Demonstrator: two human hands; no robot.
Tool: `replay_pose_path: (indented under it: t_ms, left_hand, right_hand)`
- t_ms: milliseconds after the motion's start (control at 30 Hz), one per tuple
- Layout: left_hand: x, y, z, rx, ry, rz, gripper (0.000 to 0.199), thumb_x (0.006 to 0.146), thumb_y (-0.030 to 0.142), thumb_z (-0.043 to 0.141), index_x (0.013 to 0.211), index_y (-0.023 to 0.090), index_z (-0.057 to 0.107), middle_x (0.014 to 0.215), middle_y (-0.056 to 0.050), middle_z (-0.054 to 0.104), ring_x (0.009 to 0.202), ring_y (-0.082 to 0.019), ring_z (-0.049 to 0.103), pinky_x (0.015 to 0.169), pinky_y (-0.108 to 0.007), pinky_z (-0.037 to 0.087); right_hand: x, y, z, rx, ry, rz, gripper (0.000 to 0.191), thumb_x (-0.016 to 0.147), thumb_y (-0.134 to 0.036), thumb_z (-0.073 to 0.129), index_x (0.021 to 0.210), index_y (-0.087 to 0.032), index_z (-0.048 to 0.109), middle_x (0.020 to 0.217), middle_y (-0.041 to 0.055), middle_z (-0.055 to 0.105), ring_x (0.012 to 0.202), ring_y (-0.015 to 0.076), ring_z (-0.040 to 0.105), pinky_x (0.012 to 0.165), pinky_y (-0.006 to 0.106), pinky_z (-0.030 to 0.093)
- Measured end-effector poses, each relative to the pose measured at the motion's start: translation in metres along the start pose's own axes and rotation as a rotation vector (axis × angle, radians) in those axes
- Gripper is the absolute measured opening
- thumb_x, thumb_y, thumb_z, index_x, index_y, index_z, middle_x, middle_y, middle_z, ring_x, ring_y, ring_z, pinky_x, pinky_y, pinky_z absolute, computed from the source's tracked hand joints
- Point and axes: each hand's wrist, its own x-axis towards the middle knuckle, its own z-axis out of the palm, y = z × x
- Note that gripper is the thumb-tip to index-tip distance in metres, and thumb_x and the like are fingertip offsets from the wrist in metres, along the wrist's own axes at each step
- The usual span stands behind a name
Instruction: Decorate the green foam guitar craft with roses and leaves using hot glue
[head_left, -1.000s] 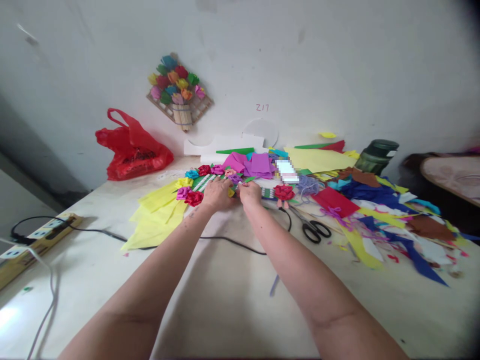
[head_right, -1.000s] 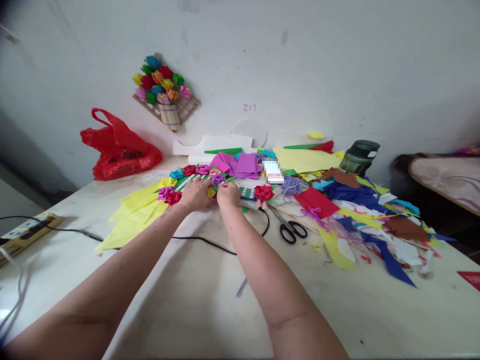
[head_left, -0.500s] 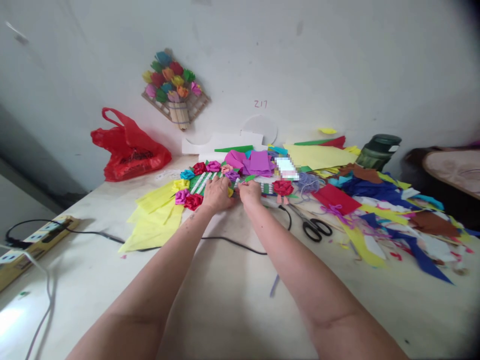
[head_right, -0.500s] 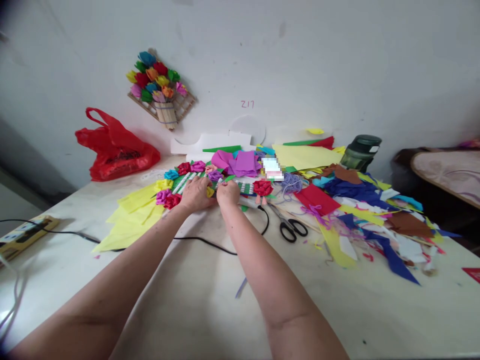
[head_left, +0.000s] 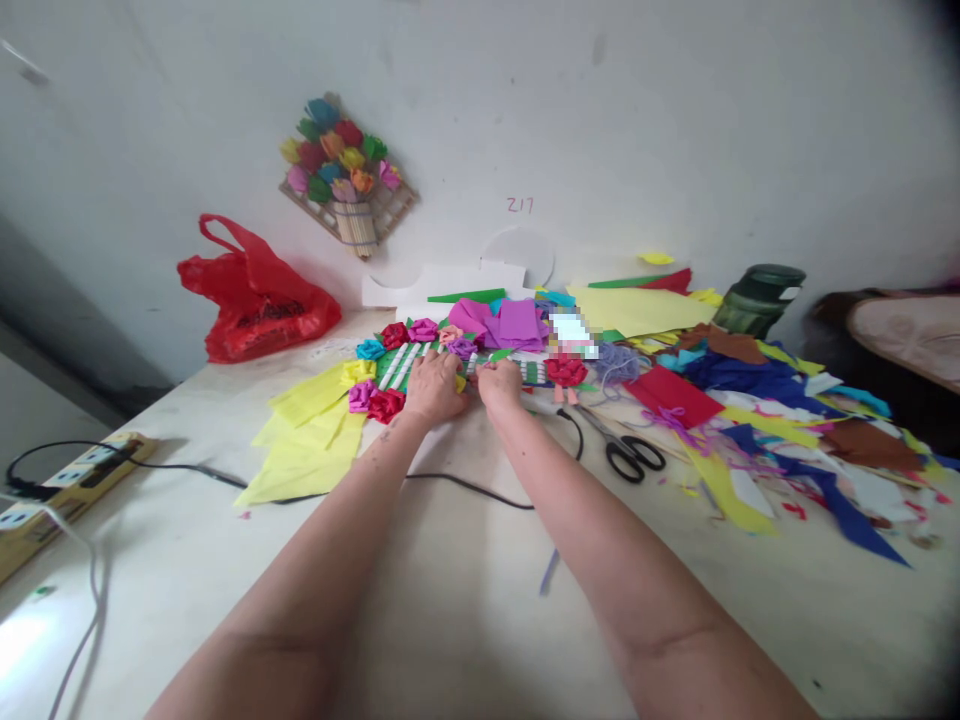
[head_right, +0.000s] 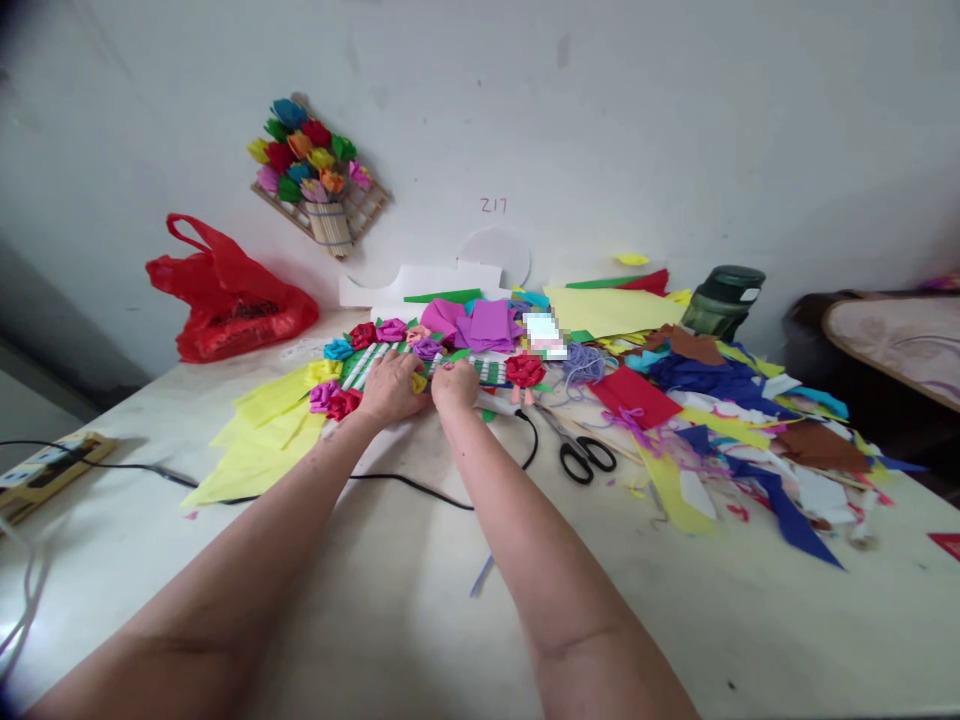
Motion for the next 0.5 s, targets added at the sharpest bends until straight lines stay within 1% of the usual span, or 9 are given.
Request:
replay_pose_path:
  t_ms: [67,167,333,500]
  left_hand:
    - [-0.0004,0.0003,0.0000,0.004,0.008,-0.001,0.034,0.065,0.033,0.060,0.096,0.021,0.053,0.096,-0.008,0.061,0.099,-0.028,0.048,0.085,-0.039,0.034]
    - [-0.0014,0.0004,-0.0002,0.025,0.018,0.009,0.033,0.066,0.036,0.060,0.095,0.022,0.054,0.095,-0.008,0.061,0.098,-0.028,0.048,0.084,-0.040,0.034]
    - [-0.0028,-0.0001,0.0005,0.064,0.017,0.045,0.028,0.069,0.039,0.058,0.092,0.023,0.060,0.094,-0.009,0.059,0.100,-0.029,0.047,0.085,-0.041,0.034]
    - [-0.0013,0.0007,-0.0007,0.078,-0.019,0.058,0.028,0.069,0.038,0.057,0.092,0.022,0.061,0.096,-0.010,0.057,0.102,-0.028,0.046,0.085,-0.041,0.035]
  right_hand:
    - [-0.0001,-0.0011,-0.0006,-0.037,0.000,0.038,0.013,0.071,-0.025,0.055,0.071,-0.014,0.062,0.071,0.0085,0.065,0.069,0.0190,0.060,0.064,0.027,0.045]
    - [-0.0004,-0.0023,-0.0012,-0.040,-0.009,0.047,0.014,0.071,-0.027,0.056,0.073,-0.015,0.063,0.073,0.0087,0.066,0.069,0.0193,0.061,0.064,0.027,0.045]
    - [-0.0019,-0.0037,-0.0035,-0.083,-0.002,0.022,0.015,0.072,-0.027,0.055,0.073,-0.014,0.063,0.077,0.0113,0.067,0.074,0.0220,0.061,0.068,0.029,0.045]
    - [-0.0021,-0.0030,-0.0038,-0.081,0.012,0.012,0.012,0.071,-0.026,0.057,0.071,-0.015,0.062,0.077,0.0105,0.067,0.072,0.0209,0.061,0.067,0.029,0.045]
